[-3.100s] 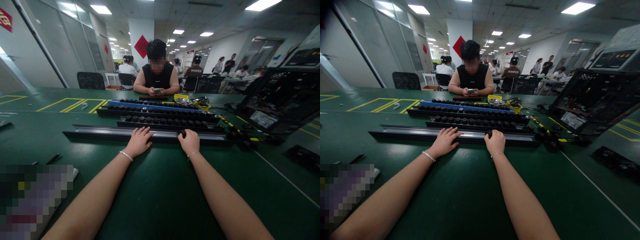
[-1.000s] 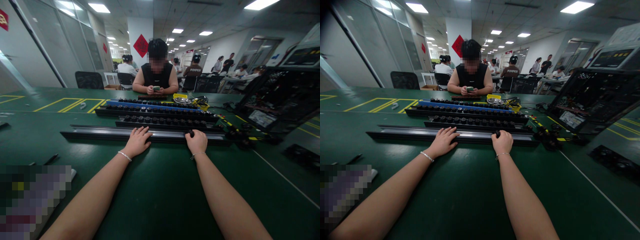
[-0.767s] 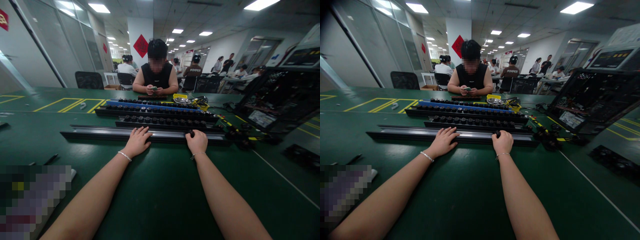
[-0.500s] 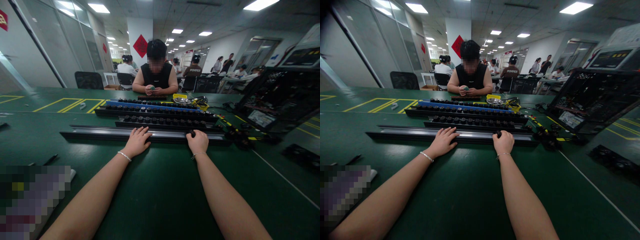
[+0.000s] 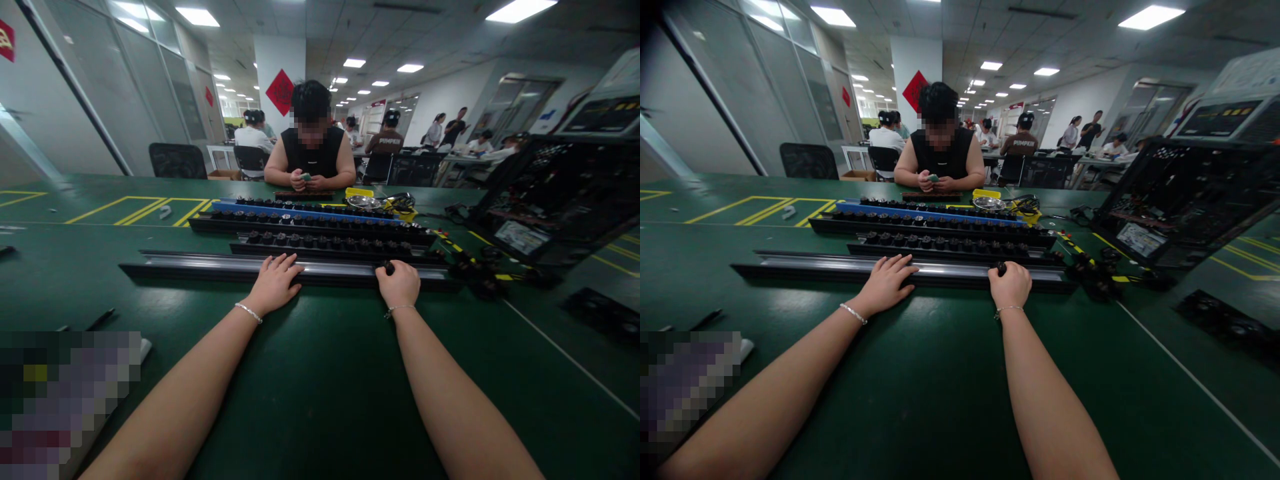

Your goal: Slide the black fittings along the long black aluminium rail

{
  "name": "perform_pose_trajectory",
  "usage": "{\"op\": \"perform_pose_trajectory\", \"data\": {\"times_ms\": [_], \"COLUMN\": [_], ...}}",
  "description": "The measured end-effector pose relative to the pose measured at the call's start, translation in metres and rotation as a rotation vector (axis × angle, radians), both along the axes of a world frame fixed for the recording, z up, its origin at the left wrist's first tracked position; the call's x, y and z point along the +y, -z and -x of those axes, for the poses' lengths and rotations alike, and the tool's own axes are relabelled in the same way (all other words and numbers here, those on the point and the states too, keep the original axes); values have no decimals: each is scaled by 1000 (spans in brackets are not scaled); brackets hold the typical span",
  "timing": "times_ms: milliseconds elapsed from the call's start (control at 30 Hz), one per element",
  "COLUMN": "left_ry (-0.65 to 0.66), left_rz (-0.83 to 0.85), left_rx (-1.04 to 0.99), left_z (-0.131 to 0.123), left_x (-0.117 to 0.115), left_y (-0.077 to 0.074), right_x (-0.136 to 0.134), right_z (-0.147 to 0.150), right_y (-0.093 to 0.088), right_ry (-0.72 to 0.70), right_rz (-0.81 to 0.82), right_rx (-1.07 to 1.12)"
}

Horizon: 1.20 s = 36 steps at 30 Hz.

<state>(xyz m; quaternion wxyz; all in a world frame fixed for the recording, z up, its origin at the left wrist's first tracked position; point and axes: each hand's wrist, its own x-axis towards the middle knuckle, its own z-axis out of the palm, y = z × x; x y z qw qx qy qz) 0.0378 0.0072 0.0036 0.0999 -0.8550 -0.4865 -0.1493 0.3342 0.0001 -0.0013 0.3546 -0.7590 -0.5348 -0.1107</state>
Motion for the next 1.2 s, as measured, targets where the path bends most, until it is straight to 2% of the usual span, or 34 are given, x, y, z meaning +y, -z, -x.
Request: {"op": "perform_pose_trajectory", "data": {"times_ms": [200, 467, 700, 1200], "left_ry": [1, -7, -16, -27], "left_rz": [6, 5, 7, -3], "left_rx": [-13, -10, -9, 15], "left_z": [0, -1, -1, 0], "left_x": [1, 0, 0, 0], "left_y": [1, -1, 1, 1], "right_x": [-1, -3, -7, -7], "right_z": [-1, -4, -19, -23], "right_y": [1, -2, -2, 1], "right_ry": [23, 30, -133, -72], "right_rz": [-30, 62, 77, 47], "right_rx": [15, 11, -65, -79]}}
